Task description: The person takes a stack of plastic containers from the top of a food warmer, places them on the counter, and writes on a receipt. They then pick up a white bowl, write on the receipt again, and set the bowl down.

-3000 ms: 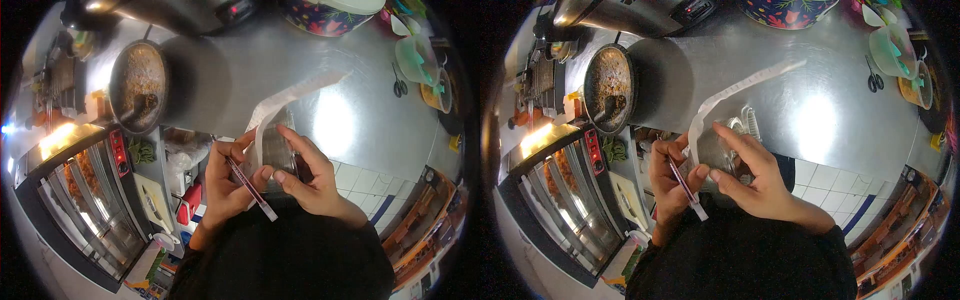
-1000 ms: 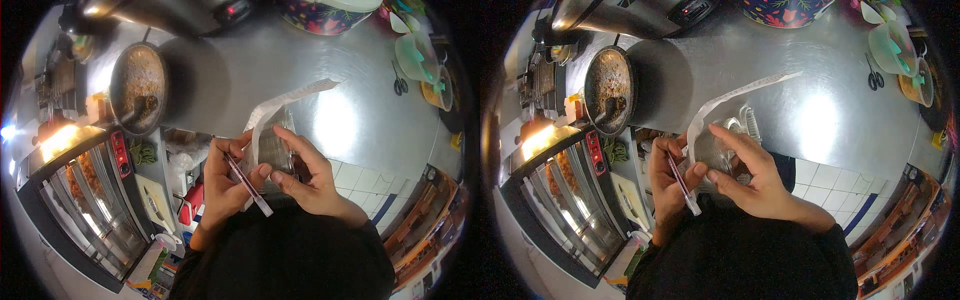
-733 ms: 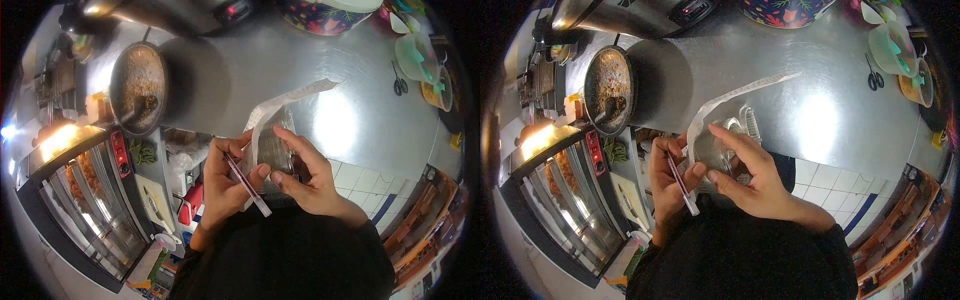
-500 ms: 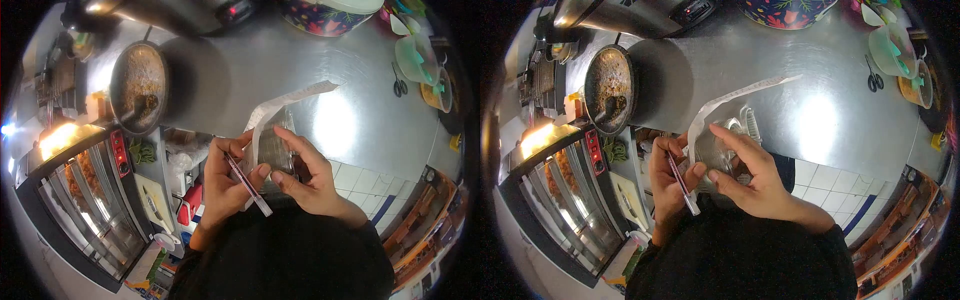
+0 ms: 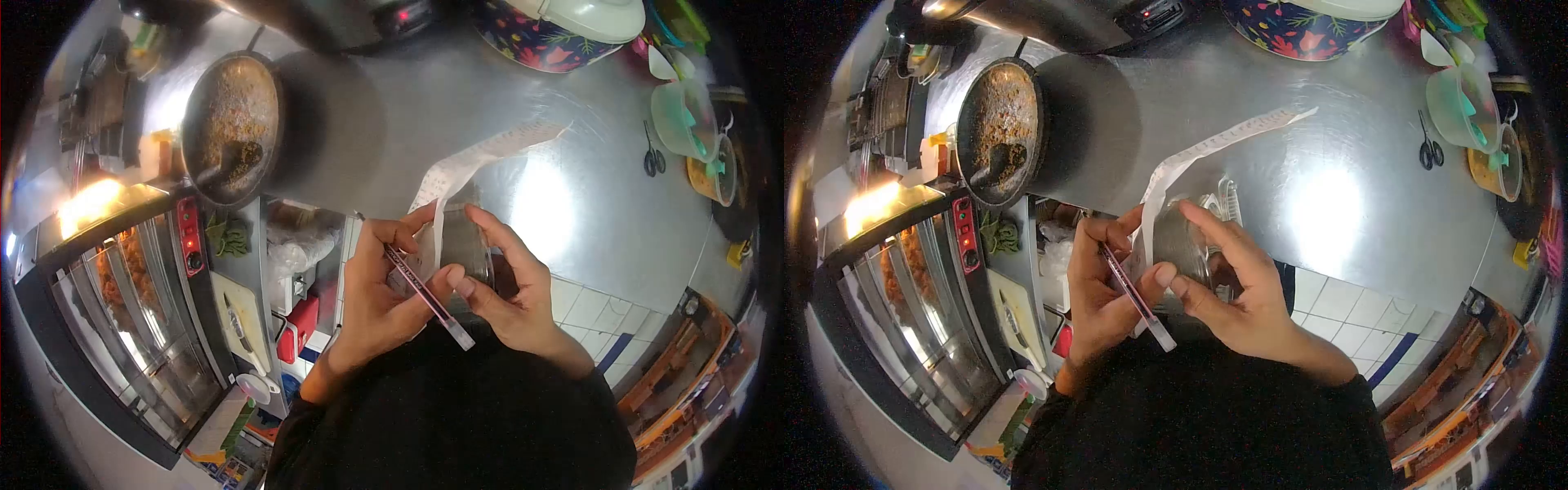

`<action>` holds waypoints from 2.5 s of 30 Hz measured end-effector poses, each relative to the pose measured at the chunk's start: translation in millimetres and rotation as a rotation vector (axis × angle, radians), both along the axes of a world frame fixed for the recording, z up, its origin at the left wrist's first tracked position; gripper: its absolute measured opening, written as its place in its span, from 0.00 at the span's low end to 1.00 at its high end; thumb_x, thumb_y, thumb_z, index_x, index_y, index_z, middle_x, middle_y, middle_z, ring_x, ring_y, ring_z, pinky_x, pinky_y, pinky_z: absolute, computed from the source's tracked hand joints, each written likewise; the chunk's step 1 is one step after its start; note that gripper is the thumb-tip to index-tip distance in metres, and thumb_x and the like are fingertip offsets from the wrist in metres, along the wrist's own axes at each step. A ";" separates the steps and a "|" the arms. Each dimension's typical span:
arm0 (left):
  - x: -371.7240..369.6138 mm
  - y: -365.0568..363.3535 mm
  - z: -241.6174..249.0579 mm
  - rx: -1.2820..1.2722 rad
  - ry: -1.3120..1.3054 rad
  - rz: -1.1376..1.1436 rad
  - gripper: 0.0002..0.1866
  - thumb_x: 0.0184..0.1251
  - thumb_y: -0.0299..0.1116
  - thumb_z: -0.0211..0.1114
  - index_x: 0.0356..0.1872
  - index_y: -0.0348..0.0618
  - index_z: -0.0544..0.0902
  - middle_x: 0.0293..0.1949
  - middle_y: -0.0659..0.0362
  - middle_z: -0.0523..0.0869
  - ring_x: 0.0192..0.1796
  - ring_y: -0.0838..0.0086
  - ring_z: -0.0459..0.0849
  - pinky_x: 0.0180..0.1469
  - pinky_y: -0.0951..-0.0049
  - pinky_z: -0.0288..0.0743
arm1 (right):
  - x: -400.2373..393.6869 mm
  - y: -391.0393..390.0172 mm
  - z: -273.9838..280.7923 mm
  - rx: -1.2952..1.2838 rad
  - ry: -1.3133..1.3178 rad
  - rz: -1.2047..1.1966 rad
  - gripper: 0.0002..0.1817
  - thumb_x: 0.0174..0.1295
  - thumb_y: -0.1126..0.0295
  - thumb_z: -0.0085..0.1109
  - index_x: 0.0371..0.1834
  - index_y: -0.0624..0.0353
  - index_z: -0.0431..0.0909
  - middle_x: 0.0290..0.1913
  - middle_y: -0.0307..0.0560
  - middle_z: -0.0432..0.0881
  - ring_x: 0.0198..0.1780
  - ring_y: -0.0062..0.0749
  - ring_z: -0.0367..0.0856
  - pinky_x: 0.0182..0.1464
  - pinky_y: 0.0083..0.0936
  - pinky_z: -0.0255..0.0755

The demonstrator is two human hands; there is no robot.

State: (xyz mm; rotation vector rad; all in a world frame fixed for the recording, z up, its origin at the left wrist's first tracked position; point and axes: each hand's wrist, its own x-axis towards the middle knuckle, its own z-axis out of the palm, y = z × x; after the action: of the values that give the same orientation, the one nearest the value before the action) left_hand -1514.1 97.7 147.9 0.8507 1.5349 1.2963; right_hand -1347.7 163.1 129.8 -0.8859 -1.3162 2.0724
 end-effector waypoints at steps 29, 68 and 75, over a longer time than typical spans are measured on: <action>-6.9 2.4 -0.7 0.010 -0.122 -0.016 0.23 0.60 0.27 0.74 0.43 0.40 0.65 0.58 0.33 0.79 0.64 0.66 0.76 0.63 0.72 0.66 | -2.6 -0.2 -6.1 0.094 -0.006 0.004 0.36 0.63 0.74 0.67 0.75 0.61 0.63 0.53 0.47 0.76 0.44 0.19 0.77 0.39 0.16 0.72; -1.5 0.1 -1.1 0.007 -0.083 0.034 0.25 0.58 0.31 0.78 0.43 0.39 0.66 0.56 0.36 0.81 0.57 0.70 0.79 0.57 0.72 0.73 | -1.7 0.1 -1.5 0.079 -0.005 0.018 0.35 0.65 0.75 0.65 0.75 0.62 0.63 0.51 0.47 0.75 0.36 0.17 0.78 0.34 0.16 0.71; -2.3 -0.7 -1.4 -0.027 -0.066 0.012 0.26 0.57 0.31 0.79 0.43 0.39 0.66 0.56 0.36 0.80 0.60 0.66 0.78 0.60 0.71 0.71 | -3.4 -1.9 -4.9 0.155 -0.003 -0.019 0.35 0.65 0.73 0.65 0.75 0.63 0.63 0.47 0.46 0.76 0.34 0.16 0.73 0.32 0.16 0.67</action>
State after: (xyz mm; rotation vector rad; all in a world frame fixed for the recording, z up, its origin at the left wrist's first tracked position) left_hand -1516.4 97.0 146.6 0.7756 1.5048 1.2965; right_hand -1351.1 161.2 124.8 -0.8304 -1.4420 1.9260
